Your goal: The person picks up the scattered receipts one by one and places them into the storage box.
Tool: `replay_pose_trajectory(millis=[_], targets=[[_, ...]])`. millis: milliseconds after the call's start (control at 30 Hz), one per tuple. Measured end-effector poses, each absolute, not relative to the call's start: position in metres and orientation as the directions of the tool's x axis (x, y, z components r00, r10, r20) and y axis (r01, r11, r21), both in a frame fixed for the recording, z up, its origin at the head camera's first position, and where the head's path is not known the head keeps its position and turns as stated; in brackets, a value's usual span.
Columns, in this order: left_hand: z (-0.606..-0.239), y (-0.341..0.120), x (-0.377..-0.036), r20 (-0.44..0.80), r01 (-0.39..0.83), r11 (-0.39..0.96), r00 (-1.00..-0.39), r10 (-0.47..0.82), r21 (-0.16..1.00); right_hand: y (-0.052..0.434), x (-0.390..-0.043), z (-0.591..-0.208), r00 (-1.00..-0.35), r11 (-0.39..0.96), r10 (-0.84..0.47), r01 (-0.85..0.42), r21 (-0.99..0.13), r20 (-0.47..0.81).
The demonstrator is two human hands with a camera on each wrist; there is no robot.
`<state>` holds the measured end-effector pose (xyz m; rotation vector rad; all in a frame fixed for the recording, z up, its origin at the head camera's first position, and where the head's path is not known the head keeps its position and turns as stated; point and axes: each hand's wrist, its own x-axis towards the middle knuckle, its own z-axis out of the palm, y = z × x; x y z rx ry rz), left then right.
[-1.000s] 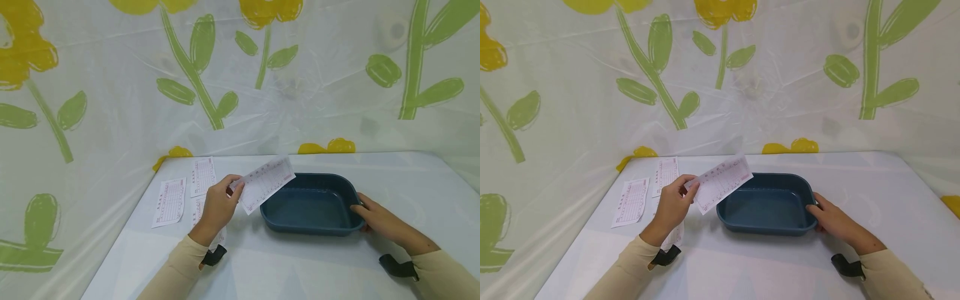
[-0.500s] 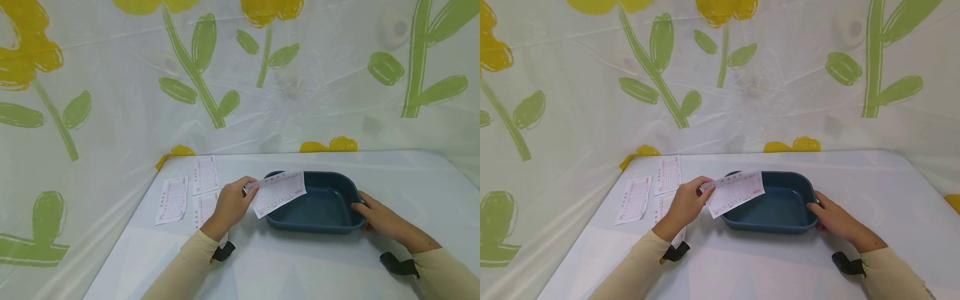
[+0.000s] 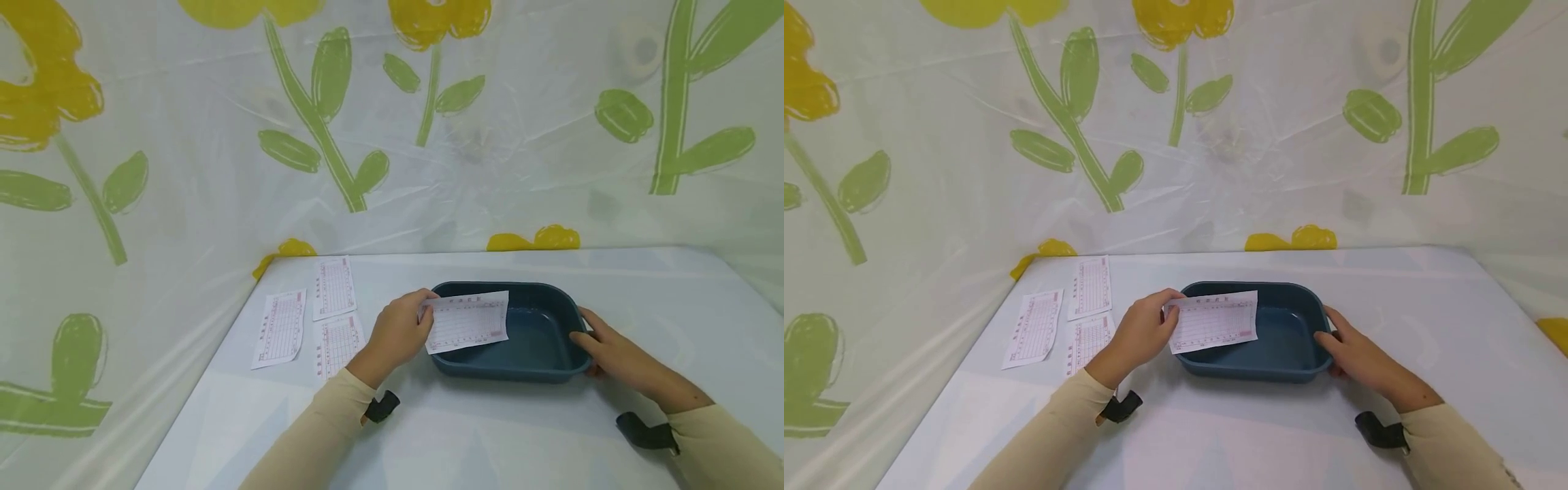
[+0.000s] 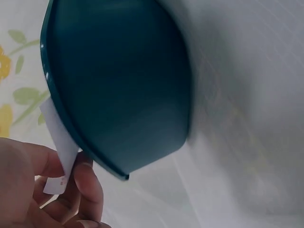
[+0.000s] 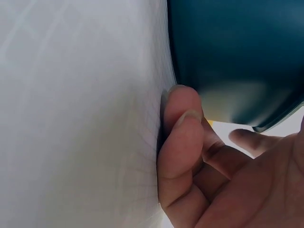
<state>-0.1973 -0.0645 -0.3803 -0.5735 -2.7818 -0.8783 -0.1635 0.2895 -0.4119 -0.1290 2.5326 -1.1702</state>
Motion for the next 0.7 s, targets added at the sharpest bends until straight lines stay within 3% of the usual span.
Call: replay_pose_trajectory(millis=[333, 500, 700], targets=[[-0.384, -0.047, -0.202, 0.304, 0.452, 0.804, -0.885, 0.352, 0.386, 0.285, -0.162, -0.412, -0.962, 0.648, -0.197, 0.02, -0.762, -0.192], [-0.386, -0.038, -0.202, 0.322, 0.475, 0.822, -0.868, 0.378, 0.314, 0.281, -0.162, -0.41, -0.982, 0.718, -0.175, -0.078, -0.692, -0.071], [-0.392, -0.031, -0.201, 0.297, 0.464, 0.829, -0.877, 0.378, 0.313, 0.276, -0.161, -0.406, -0.982, 0.784, -0.179, -0.181, -0.593, 0.064]])
